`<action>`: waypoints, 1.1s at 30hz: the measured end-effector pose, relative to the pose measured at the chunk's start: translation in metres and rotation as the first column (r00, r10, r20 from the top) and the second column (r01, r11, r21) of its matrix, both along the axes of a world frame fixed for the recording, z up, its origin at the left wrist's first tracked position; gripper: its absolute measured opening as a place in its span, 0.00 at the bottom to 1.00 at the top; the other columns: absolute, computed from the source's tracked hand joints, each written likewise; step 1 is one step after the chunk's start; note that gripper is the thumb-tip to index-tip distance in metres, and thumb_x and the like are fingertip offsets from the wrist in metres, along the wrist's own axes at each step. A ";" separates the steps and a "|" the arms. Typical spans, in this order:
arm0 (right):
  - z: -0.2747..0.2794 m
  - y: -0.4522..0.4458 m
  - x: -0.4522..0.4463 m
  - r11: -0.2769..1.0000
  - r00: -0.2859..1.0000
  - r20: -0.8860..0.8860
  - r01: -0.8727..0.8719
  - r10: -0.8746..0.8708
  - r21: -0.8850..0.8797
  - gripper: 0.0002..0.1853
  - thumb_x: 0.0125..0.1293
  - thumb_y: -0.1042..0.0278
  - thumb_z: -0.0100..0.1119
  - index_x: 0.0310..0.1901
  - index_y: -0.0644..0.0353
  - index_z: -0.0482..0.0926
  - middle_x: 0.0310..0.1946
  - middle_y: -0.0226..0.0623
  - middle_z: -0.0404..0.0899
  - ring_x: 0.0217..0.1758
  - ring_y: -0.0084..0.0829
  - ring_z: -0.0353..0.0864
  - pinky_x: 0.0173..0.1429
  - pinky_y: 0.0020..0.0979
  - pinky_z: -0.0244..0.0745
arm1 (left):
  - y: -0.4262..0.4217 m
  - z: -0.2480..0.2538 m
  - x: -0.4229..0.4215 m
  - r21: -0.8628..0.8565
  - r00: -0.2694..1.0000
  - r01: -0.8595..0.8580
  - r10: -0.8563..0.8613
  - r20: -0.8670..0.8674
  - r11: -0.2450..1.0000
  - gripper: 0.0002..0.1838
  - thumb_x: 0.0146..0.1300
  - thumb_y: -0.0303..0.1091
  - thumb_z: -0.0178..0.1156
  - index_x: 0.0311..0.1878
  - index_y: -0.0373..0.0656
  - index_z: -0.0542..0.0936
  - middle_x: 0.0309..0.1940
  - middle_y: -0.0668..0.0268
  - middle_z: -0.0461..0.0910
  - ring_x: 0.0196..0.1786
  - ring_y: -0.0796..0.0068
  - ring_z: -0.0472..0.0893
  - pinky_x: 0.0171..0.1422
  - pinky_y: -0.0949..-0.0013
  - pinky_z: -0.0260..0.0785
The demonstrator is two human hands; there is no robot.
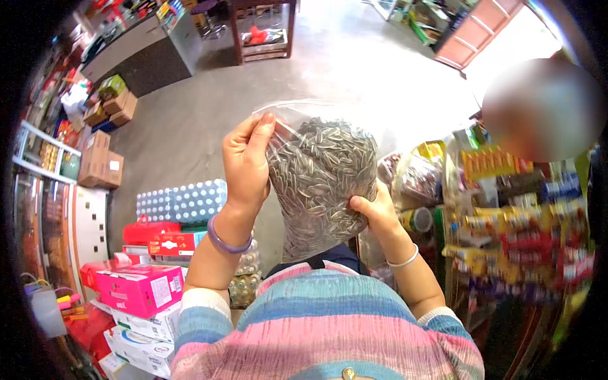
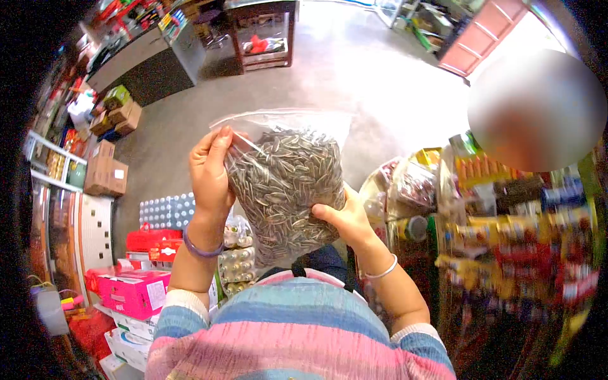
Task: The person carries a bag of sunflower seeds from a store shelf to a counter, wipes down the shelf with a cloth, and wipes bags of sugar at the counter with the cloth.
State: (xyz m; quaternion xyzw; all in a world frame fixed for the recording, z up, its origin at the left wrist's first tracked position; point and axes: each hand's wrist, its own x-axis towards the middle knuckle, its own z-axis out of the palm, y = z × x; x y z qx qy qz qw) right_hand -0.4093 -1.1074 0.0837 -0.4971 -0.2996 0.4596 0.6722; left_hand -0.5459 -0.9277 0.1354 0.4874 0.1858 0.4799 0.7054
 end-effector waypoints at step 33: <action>-0.004 0.672 0.248 0.932 0.915 0.189 -0.333 0.356 -0.140 0.26 0.66 0.56 0.58 0.55 0.71 0.69 0.46 0.40 0.78 0.50 0.26 0.74 0.56 0.30 0.70 | 0.620 -0.011 0.192 0.071 0.832 -0.532 0.536 -0.140 0.844 0.15 0.67 0.37 0.54 0.29 0.37 0.81 0.26 0.68 0.80 0.31 0.79 0.75 0.38 0.75 0.64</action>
